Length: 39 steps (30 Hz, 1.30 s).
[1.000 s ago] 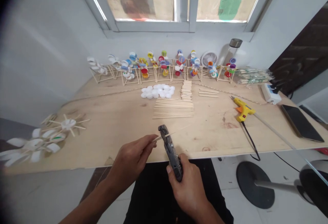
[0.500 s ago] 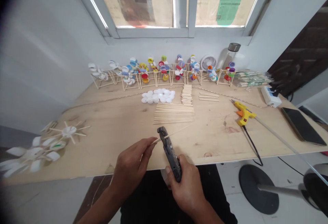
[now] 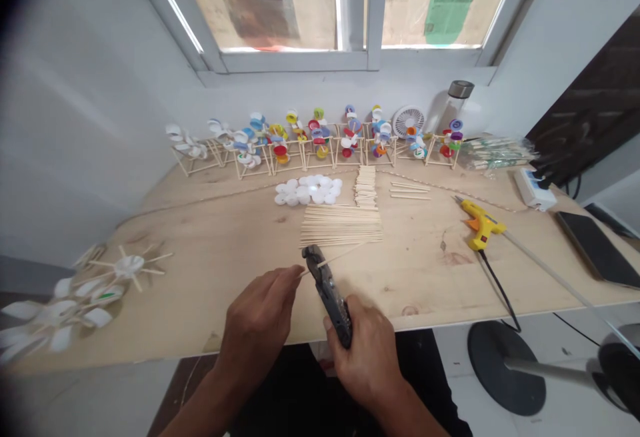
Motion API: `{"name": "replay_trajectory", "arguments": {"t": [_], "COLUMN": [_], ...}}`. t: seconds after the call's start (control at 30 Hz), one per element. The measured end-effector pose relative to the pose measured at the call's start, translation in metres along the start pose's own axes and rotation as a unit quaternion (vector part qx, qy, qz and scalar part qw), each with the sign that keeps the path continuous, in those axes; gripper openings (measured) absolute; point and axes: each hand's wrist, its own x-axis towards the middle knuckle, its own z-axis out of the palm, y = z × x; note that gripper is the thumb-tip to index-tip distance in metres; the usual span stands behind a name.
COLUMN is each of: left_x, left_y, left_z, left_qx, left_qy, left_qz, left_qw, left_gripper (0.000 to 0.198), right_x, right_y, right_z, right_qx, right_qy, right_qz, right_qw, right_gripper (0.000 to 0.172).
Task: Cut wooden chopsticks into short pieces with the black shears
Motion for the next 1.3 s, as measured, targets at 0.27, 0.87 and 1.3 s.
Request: {"name": "replay_trajectory", "arguments": {"t": [0.27, 0.87, 1.3], "left_x": [0.003, 0.009, 0.015], "left_y": [-0.011, -0.034, -0.03], "left_z": [0.019, 0.04, 0.038], "left_qx": [0.002, -0.089, -0.014], "left_qy": [-0.014, -0.029, -0.038], "left_qz": [-0.012, -0.011, -0.002], "left_qw": [1.0, 0.996, 0.999], "left_gripper": [0.016, 0.023, 0.017], "right_x": [0.016, 0.026, 0.028], "right_y": [0.006, 0.01, 0.009], "right_z": [0.002, 0.01, 0.009], "right_qx": [-0.008, -0.045, -0.052], "right_qy": [-0.01, -0.037, -0.039], "right_qz": [-0.017, -0.002, 0.026], "right_qw": [1.0, 0.998, 0.998], "right_gripper": [0.015, 0.01, 0.011]}}
